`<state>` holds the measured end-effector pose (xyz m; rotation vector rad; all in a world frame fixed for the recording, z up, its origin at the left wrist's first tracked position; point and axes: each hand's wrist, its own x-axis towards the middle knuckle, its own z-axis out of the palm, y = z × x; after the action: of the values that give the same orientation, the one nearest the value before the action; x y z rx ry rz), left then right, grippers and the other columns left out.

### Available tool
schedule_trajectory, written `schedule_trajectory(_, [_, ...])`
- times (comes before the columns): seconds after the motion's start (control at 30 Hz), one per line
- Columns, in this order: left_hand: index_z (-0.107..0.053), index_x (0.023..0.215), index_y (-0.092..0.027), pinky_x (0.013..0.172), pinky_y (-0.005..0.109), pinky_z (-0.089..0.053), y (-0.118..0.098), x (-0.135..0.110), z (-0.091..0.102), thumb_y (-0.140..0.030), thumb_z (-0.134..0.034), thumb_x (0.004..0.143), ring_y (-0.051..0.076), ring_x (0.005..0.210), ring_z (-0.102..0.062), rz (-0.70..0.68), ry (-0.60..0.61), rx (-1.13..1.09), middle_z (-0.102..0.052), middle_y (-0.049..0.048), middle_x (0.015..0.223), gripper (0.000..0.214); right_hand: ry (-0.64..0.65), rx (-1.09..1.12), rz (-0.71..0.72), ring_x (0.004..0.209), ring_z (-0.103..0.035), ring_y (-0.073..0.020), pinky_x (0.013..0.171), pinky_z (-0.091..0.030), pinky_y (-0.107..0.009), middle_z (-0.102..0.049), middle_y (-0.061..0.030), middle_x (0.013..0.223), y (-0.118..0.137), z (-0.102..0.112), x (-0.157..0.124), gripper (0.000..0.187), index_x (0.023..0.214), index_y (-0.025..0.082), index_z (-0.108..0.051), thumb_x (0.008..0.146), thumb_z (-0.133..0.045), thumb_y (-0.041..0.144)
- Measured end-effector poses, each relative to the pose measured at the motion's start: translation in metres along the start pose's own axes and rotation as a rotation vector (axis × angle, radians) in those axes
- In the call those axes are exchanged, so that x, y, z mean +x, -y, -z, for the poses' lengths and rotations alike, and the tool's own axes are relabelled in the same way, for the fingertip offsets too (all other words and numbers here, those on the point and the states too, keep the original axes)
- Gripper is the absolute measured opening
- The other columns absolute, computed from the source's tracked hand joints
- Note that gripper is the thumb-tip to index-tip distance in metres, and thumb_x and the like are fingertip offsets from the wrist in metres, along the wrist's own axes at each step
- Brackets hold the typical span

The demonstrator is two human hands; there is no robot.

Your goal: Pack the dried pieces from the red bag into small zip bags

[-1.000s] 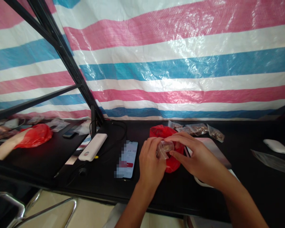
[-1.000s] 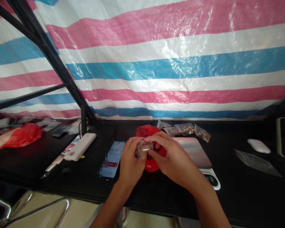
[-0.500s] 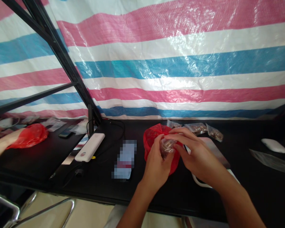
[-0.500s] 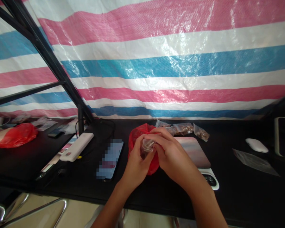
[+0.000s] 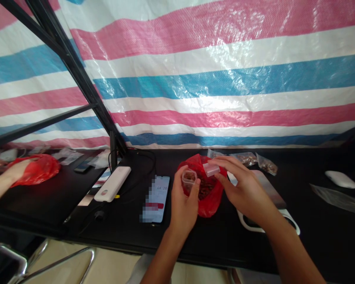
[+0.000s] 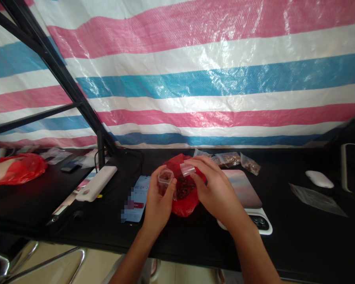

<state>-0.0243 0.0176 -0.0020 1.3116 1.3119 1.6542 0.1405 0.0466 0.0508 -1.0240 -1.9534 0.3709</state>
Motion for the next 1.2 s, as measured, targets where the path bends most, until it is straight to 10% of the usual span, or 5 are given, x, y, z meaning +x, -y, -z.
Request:
schedule_trajectory(0.2, [-0.050, 0.132, -0.023, 0.092, 0.032, -0.053, -0.016, -0.009, 0.017, -0.040, -0.056, 0.100, 0.018, 0.102, -0.065, -0.038, -0.318, 0.128, -0.063, 0.0079, 0.114, 0.037, 0.318, -0.195, -0.116, 0.113, -0.063, -0.0249, 0.104, -0.046, -0.043, -0.073, -0.0075, 0.118, -0.011, -0.013, -0.002, 0.039, 0.115, 0.023, -0.074, 0.089, -0.051, 0.004])
schedule_trajectory(0.47, [-0.052, 0.108, -0.023, 0.068, 0.028, -0.052, -0.012, -0.055, 0.007, -0.037, -0.061, 0.096, 0.017, 0.075, -0.065, 0.259, -0.014, 0.102, -0.062, 0.0015, 0.086, 0.020, 0.445, -0.402, -0.255, 0.112, -0.067, -0.0251, 0.100, -0.044, -0.038, -0.073, -0.0094, 0.124, -0.016, -0.018, 0.003, 0.039, 0.124, 0.020, -0.070, 0.093, -0.050, 0.008])
schedule_trajectory(0.8, [-0.039, 0.100, -0.023, 0.077, 0.026, -0.050, 0.002, -0.031, -0.011, -0.001, -0.071, 0.076, 0.011, 0.082, -0.055, 0.230, -0.329, 0.163, -0.043, -0.0007, 0.102, 0.046, 0.485, -0.225, -0.289, 0.102, -0.070, -0.0245, 0.084, -0.050, -0.032, -0.077, -0.0080, 0.114, -0.006, -0.017, -0.007, 0.026, 0.115, 0.025, -0.072, 0.093, -0.057, 0.023])
schedule_trajectory(1.2, [-0.035, 0.099, -0.026, 0.072, 0.021, -0.050, 0.005, -0.023, -0.005, 0.010, -0.052, 0.072, 0.008, 0.076, -0.062, 0.321, -0.235, -0.182, -0.065, 0.0002, 0.108, 0.048, 0.524, -0.394, -0.435, 0.091, -0.067, -0.0221, 0.066, -0.034, -0.029, -0.072, -0.0059, 0.112, -0.003, -0.011, -0.007, 0.024, 0.108, 0.024, -0.064, 0.090, -0.052, 0.014])
